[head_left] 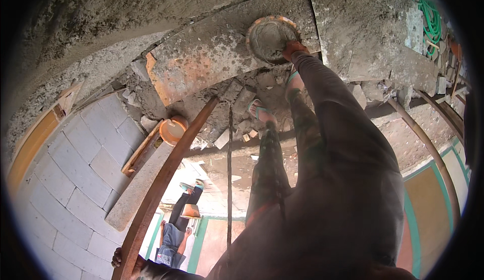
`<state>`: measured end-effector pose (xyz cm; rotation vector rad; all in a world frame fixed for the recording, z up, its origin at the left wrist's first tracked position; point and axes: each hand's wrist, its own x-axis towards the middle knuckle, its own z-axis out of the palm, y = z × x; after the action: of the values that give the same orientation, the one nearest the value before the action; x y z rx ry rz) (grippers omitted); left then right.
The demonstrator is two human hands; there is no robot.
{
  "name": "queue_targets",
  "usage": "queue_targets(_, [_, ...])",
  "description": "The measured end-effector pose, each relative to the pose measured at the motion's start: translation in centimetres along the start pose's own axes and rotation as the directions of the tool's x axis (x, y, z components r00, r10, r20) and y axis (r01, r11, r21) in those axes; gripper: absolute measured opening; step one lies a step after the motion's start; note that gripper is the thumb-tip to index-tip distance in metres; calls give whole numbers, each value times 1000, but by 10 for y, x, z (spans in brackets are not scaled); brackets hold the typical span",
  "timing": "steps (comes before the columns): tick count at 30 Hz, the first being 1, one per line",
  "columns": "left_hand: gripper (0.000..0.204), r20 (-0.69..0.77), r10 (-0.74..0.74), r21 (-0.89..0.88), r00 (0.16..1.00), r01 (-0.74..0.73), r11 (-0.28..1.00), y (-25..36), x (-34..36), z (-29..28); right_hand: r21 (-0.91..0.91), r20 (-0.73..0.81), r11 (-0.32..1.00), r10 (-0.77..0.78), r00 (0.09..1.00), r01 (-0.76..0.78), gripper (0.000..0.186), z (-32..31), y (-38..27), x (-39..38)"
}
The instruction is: The person applies wet concrete to a wall using a trowel. They scoop the mixture from a bucket and spread it onto the rough surface of the wall.
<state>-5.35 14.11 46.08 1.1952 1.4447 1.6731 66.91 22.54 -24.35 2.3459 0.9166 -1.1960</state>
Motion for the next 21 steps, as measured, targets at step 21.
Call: queue_targets(21, [42,-365,182,61,913,-171,983,-27,-16,92,840,-410,-485,-275,869,243,44,-220,123,-506])
